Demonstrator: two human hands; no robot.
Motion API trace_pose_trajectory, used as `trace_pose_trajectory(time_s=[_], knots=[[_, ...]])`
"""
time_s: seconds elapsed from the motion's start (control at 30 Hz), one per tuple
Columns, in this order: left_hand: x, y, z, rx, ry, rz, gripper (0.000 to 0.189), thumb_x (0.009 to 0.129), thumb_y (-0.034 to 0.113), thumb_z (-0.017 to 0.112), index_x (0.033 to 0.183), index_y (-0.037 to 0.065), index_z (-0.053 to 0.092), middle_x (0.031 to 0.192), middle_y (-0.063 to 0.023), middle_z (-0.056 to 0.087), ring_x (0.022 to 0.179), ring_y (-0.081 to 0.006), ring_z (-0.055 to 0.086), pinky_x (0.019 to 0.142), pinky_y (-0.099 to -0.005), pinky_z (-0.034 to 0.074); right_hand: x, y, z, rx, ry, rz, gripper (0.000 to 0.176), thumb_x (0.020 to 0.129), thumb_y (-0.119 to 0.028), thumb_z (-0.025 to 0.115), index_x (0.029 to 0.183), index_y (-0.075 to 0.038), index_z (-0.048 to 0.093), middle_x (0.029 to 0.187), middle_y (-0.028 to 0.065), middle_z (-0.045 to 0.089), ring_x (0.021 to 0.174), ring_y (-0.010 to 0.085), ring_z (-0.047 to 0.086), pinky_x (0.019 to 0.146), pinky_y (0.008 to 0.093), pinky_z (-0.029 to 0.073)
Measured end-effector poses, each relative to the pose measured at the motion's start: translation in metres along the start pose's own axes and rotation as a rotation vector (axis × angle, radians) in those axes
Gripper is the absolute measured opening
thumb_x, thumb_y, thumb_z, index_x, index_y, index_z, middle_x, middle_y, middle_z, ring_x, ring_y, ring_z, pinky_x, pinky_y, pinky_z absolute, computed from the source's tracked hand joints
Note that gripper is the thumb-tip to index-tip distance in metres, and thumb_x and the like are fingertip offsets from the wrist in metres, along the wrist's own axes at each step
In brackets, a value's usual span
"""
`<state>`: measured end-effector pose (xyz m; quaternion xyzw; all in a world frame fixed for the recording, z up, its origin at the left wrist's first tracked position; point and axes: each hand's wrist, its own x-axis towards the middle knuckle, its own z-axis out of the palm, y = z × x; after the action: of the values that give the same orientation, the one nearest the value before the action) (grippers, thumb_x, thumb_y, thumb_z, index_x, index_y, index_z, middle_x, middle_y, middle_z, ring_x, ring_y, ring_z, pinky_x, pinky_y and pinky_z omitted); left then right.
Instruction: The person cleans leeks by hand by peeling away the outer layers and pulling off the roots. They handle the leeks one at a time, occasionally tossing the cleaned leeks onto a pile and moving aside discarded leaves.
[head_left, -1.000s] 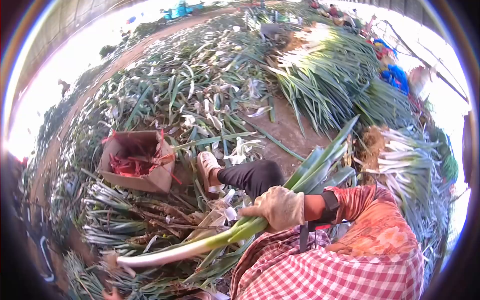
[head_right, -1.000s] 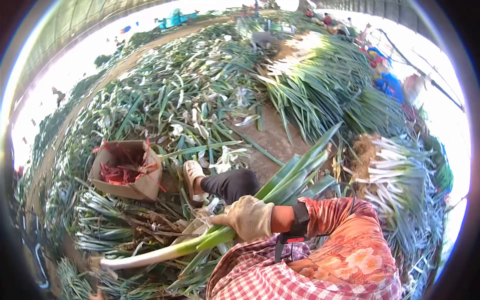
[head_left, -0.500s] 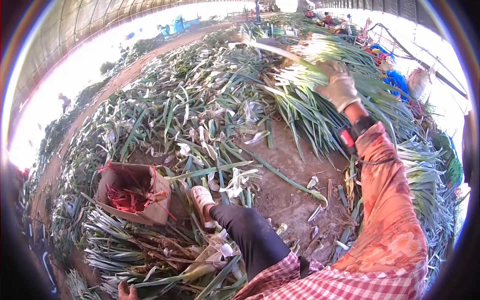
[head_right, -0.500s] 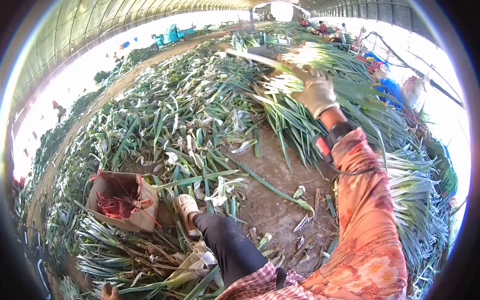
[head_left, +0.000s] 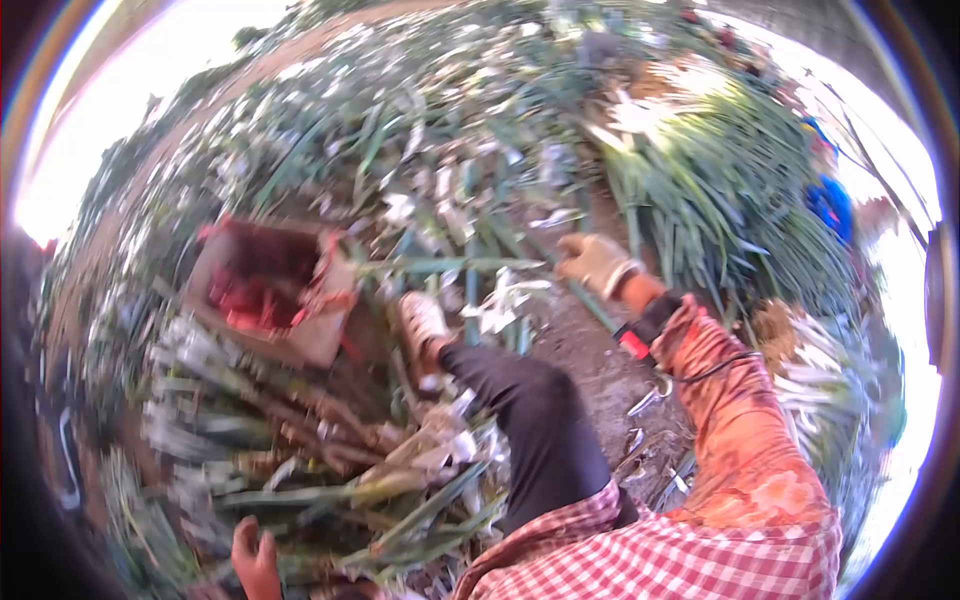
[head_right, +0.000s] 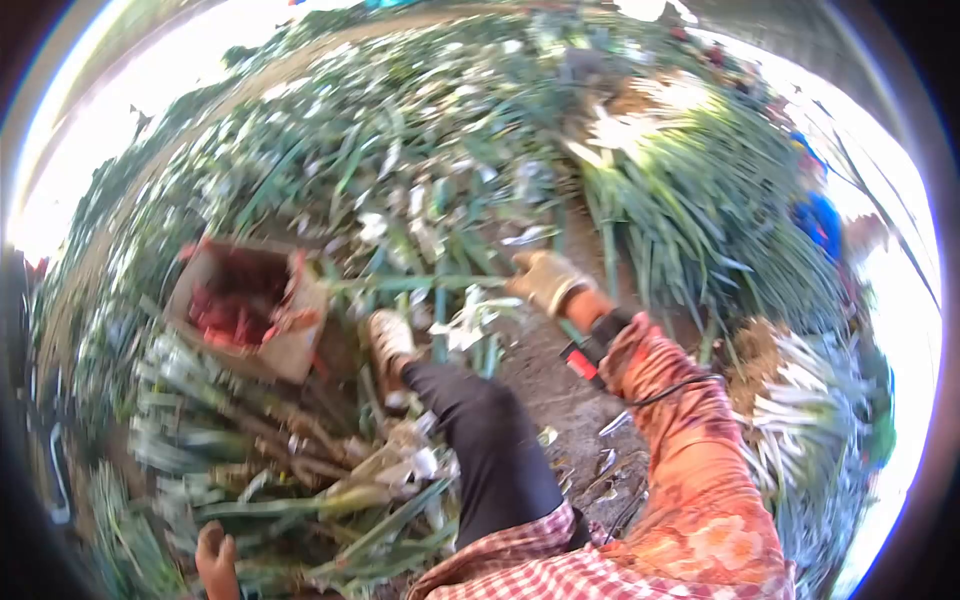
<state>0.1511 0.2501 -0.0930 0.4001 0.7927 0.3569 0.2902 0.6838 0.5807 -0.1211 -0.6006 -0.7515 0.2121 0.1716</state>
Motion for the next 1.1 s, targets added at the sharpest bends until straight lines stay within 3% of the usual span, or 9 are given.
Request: trace_pose_trajectory(time_s=[0.1,0.17,0.43,0.53,0.57,0.73,0.77,0.9,1.1], knots=[[-0.005,-0.018,-0.013,-0.010,0.038,0.038,0.035,0.079,0.010,0.057,0.111,-0.005,0.052,0.105,-0.0109,0.056,0.098,-0.0187,0.052,0.088,-0.0299,0.039,0.020,-0.080,0.000,0.136,-0.054,-0.035,0.046,0.076,-0.028,0.061,0.108,0.004,0.056,0.091,0.0135,0.064,0.077,0.0218,0.061,0.071,0.0325,0.048],[-0.009,-0.026,-0.020,-0.088,0.098,0.062,0.035,0.080,0.010,0.058,0.111,-0.004,0.052,0.106,-0.0120,0.057,0.101,-0.0198,0.053,0.088,-0.0295,0.039,0.032,-0.147,0.012,0.450,-0.206,0.055,0.040,0.080,-0.018,0.060,0.113,0.003,0.053,0.088,0.0068,0.062,0.068,0.0089,0.056,0.059,0.0221,0.045],[-0.050,-0.051,-0.059,-0.222,0.267,-0.079,0.030,0.081,0.007,0.059,0.109,-0.003,0.052,0.099,-0.0068,0.058,0.085,-0.0093,0.054,0.075,-0.0224,0.044,0.043,-0.347,0.186,0.556,-0.661,-0.281,0.034,0.083,-0.015,0.060,0.111,0.002,0.054,0.082,0.0043,0.060,0.068,0.0088,0.055,0.061,0.0234,0.046],[-0.082,-0.057,-0.066,-0.329,0.315,-0.179,0.032,0.081,0.006,0.059,0.111,-0.003,0.051,0.097,-0.0077,0.058,0.085,-0.0095,0.054,0.073,-0.0223,0.045,0.020,-0.372,0.278,0.186,-0.619,-0.530,0.032,0.080,-0.022,0.059,0.103,0.000,0.060,0.093,0.0151,0.064,0.083,0.0221,0.061,0.077,0.0303,0.046],[-0.088,-0.068,-0.071,-0.330,0.319,-0.236,0.033,0.081,0.006,0.059,0.111,-0.003,0.051,0.097,-0.0082,0.058,0.086,-0.0107,0.055,0.074,-0.0228,0.045,0.015,-0.362,0.344,0.164,-0.647,-0.470,0.035,0.079,-0.025,0.059,0.103,0.000,0.060,0.094,0.0191,0.062,0.086,0.0265,0.060,0.079,0.0324,0.045],[-0.098,-0.072,-0.075,-0.272,0.363,-0.293,0.032,0.078,0.006,0.062,0.107,-0.002,0.053,0.090,-0.0121,0.061,0.081,-0.0163,0.061,0.074,-0.0265,0.047,0.013,-0.342,0.446,-0.122,-0.526,-0.330,0.037,0.079,-0.024,0.053,0.109,-0.002,0.053,0.102,0.0239,0.058,0.098,0.0363,0.054,0.085,0.0412,0.042],[-0.102,-0.067,-0.084,-0.278,0.243,-0.360,0.035,0.085,0.013,0.059,0.115,-0.002,0.051,0.103,-0.0118,0.060,0.094,-0.0178,0.057,0.079,-0.0273,0.044,0.017,-0.338,0.462,-0.162,-0.477,-0.318,0.037,0.080,-0.024,0.052,0.111,-0.003,0.051,0.103,0.0243,0.057,0.099,0.0363,0.054,0.085,0.0421,0.042],[-0.101,-0.065,-0.082,-0.286,0.254,-0.383,0.033,0.083,0.006,0.060,0.114,0.000,0.053,0.098,-0.0101,0.061,0.090,-0.0143,0.058,0.078,-0.0237,0.045,0.032,-0.342,0.502,-0.222,-0.600,-0.045,0.046,0.080,-0.025,0.051,0.120,-0.005,0.047,0.112,0.0249,0.053,0.107,0.0361,0.050,0.090,0.0409,0.039],[-0.105,-0.072,-0.082,-0.285,0.216,-0.409,0.032,0.082,0.005,0.060,0.113,0.000,0.054,0.097,-0.0097,0.061,0.089,-0.0143,0.059,0.075,-0.0242,0.046,0.041,-0.355,0.486,-0.137,-0.651,-0.240,0.038,0.077,-0.024,0.052,0.109,-0.005,0.056,0.103,0.0229,0.058,0.098,0.0362,0.055,0.084,0.0392,0.043]])
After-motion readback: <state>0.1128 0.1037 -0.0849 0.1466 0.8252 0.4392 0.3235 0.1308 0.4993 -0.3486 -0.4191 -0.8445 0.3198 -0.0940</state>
